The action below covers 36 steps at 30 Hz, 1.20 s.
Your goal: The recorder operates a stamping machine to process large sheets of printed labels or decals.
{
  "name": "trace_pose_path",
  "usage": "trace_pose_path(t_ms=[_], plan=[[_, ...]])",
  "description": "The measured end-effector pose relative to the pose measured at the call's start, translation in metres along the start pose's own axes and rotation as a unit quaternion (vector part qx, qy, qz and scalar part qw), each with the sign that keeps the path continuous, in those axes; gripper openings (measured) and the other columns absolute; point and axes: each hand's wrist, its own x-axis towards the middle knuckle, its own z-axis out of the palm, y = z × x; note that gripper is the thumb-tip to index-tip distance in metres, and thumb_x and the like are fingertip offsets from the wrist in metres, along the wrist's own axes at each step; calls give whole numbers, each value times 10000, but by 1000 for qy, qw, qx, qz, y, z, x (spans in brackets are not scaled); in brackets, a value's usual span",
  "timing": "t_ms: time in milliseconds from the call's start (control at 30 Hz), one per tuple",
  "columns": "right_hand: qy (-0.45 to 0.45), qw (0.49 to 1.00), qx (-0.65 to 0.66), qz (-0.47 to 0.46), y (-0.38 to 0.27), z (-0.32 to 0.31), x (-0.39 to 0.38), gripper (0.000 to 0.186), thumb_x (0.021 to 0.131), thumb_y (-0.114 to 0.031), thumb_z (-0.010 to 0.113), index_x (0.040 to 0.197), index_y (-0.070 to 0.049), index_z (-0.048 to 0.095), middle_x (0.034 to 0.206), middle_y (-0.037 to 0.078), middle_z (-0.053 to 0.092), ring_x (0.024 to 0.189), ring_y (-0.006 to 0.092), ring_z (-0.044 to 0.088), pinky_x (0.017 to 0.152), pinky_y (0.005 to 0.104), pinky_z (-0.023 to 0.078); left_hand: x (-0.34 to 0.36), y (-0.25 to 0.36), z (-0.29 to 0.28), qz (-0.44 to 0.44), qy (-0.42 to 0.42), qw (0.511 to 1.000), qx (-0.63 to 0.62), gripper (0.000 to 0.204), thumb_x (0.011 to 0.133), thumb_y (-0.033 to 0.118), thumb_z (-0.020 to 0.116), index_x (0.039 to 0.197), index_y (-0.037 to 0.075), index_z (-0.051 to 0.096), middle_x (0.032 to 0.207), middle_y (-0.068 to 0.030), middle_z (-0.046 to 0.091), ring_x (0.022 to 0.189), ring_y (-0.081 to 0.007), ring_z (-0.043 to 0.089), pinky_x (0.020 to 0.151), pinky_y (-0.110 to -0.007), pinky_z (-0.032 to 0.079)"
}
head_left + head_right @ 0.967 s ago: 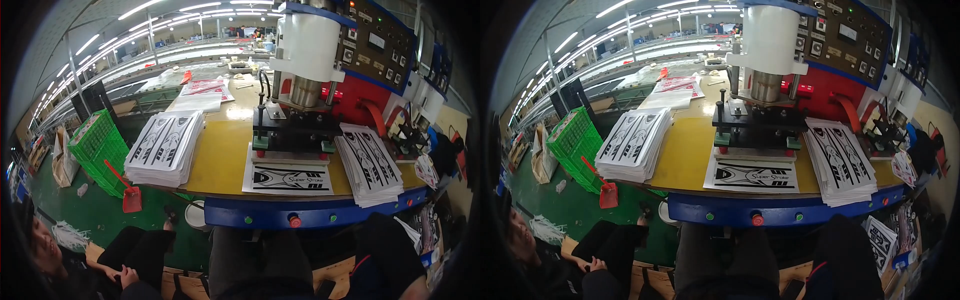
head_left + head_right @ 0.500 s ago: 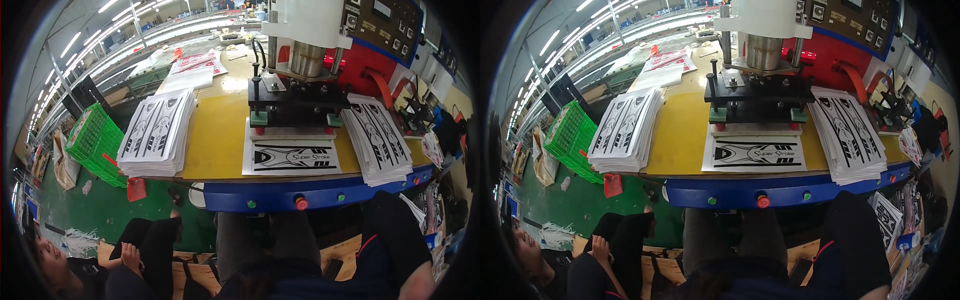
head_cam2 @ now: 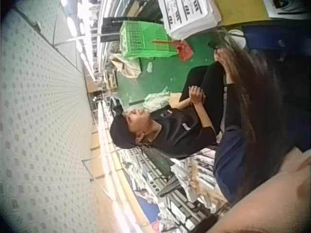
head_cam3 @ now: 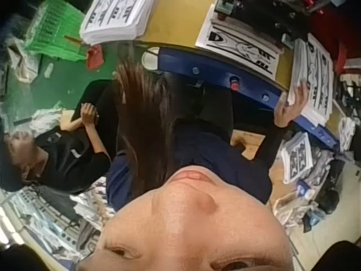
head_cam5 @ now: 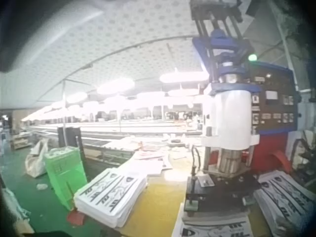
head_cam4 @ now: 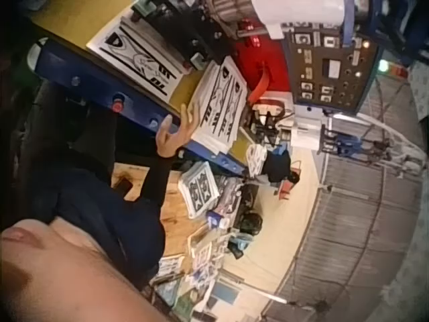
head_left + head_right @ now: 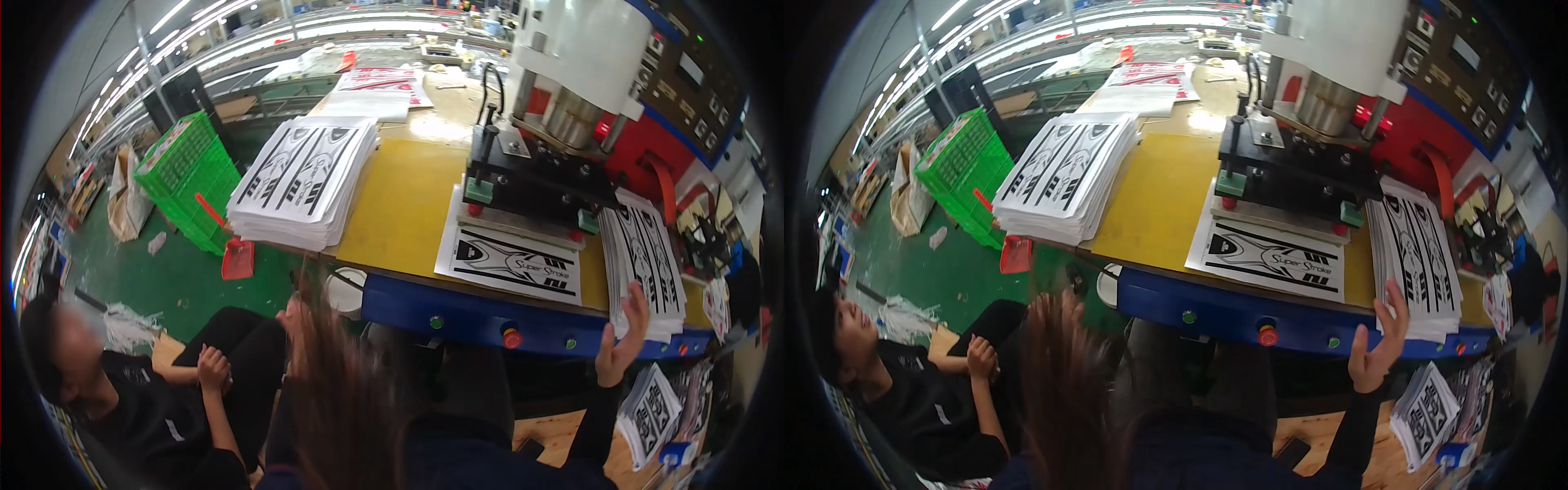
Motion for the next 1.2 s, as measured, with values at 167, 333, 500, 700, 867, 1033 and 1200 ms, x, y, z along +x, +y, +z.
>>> trace_pose_path(t_ms=[167,333,500,700,867,1033,1200], plan=[[-167,975,-38,139,69,4,-42,358,919,-62,536,1274,-80,582,1402,178,504,1313,370,469,1093,453,355,66,44,12,106,-81,977,-167,585,877,114,619,1440,206,485,1552,-221,314,1444,-412,283,1165,-590,178],[-197,958,-50,202,117,25,-62,373,918,-51,565,1291,-57,579,1333,200,553,1274,368,501,1069,412,373,137,106,-7,75,-14,935,-347,555,856,152,656,1395,211,539,1548,-165,347,1436,-379,311,1168,-580,189],[-225,955,-19,194,108,67,-44,306,870,-82,601,1169,-27,625,1225,187,587,1147,385,540,1001,402,419,181,152,-8,131,-91,894,-418,447,866,183,653,1308,183,590,1405,-95,524,1381,-345,400,1182,-537,213],[-188,956,5,226,112,52,-68,251,881,-105,616,1121,-33,629,1253,179,580,1192,369,528,1041,408,395,177,164,4,141,-126,875,-445,405,855,193,657,1257,168,615,1393,-81,545,1366,-332,425,1169,-490,260],[-150,961,40,227,113,58,-77,227,866,-103,642,1086,-48,636,1293,166,566,1216,362,517,1066,426,372,171,166,2,129,-103,894,-417,441,812,209,693,1247,181,630,1412,-60,538,1351,-310,443,1117,-448,318],[-88,974,6,211,118,72,-94,344,854,-103,637,1186,-23,595,1304,187,555,1209,369,520,1070,428,366,169,171,5,126,-81,900,-410,476,786,190,709,1255,173,626,1430,-94,516,1332,-307,458,1099,-442,331],[29,980,5,198,124,79,-107,471,866,-128,632,1304,3,519,1305,192,562,1242,356,509,1096,418,341,158,173,14,65,-22,889,-452,549,749,142,729,1281,108,594,1429,-137,506,1287,-322,491,1077,-453,363]])
